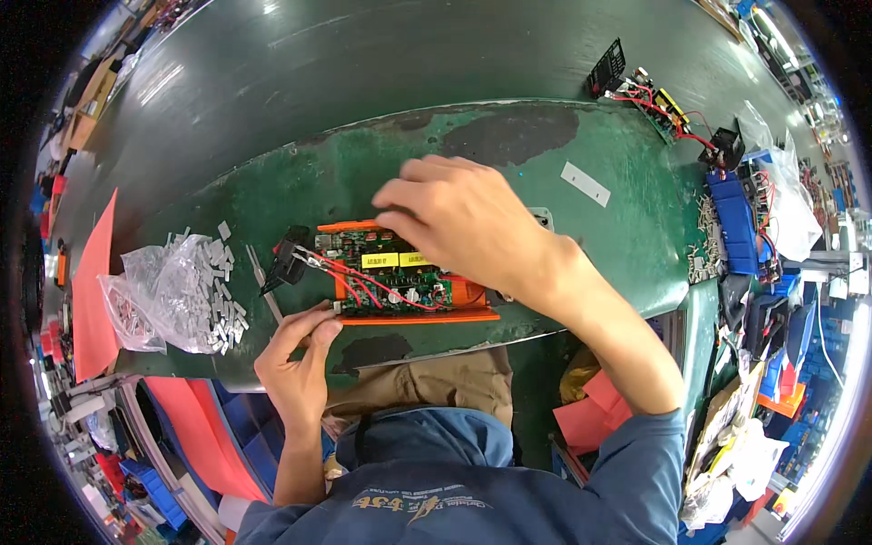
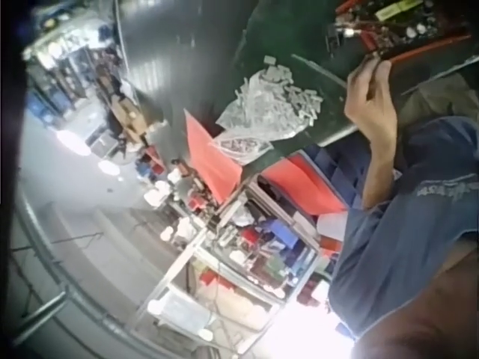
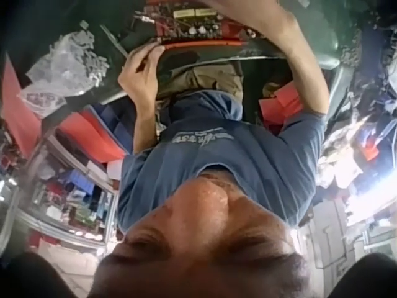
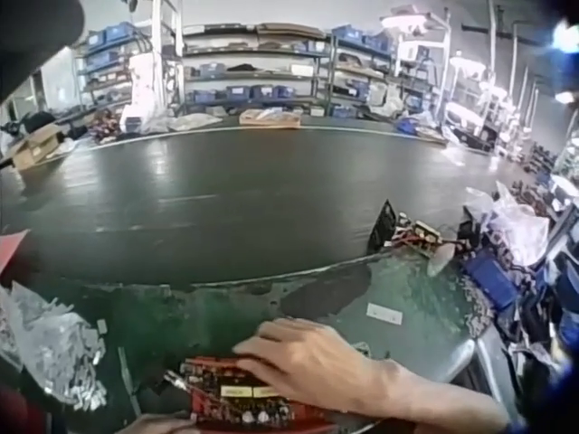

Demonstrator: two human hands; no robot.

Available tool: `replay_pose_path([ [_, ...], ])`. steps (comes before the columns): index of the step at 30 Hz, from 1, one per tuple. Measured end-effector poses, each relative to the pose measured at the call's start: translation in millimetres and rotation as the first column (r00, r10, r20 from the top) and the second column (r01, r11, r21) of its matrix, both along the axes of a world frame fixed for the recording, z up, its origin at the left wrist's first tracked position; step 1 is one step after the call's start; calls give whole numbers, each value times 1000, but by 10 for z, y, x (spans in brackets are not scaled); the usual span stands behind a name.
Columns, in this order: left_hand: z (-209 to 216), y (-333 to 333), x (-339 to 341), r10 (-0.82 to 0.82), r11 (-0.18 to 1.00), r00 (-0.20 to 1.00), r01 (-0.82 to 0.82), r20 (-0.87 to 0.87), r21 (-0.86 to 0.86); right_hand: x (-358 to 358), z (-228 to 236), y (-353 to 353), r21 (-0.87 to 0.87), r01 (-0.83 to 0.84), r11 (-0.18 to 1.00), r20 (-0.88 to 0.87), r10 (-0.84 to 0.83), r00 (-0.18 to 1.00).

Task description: Assembling electronic components into an orange plastic housing and securing them with a screwdriver.

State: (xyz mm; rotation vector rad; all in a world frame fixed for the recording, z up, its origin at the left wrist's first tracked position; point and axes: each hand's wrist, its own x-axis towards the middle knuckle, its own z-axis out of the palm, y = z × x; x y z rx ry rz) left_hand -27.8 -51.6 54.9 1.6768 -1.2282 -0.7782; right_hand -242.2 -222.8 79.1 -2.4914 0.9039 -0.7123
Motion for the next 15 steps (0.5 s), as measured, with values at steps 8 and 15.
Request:
replay_pose_path([
  [8, -66, 25, 11, 51, 999, 999, -50, 19, -21, 645, -174, -229, 36, -335, 942, 37, 334, 942],
  [15, -64, 35, 24, 29, 1000, 1000, -29, 5, 6, 795, -290, -366, 253, -471, 845, 54, 474, 879],
])
